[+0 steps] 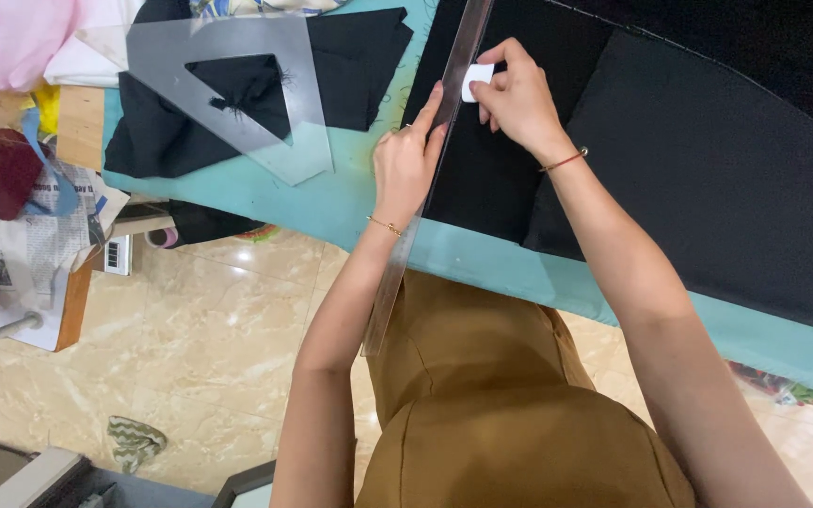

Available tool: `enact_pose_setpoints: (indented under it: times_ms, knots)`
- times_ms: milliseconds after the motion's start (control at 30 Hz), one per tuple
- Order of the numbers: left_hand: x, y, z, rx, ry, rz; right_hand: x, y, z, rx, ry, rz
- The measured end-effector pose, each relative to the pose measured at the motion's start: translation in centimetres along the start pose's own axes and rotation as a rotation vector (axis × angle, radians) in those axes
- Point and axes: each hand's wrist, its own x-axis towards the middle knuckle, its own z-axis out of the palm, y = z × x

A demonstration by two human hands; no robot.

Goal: Cutting a pattern piece from black fabric using tailor's chalk, a ruler, and large fabric scissors.

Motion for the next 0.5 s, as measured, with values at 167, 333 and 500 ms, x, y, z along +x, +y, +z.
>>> enact_pose_setpoints:
  times_ms: [167, 333, 500]
  knots:
    - [-0.4, -0.6, 0.9, 0.036, 0.025, 0.039, -2.6, -0.3, 1.9, 0.068, -0.048, 0.071]
    - [-0.4, -0.8, 1.2, 0.1, -0.002, 0.045, -8.1, -1.7, 5.1, 0.157, -0.139, 0.184]
    - [-0.6, -0.8, 1.2, 0.128, 0.048, 0.044, -13.2, -3.5, 7.0, 0.208, -0.521, 0.359]
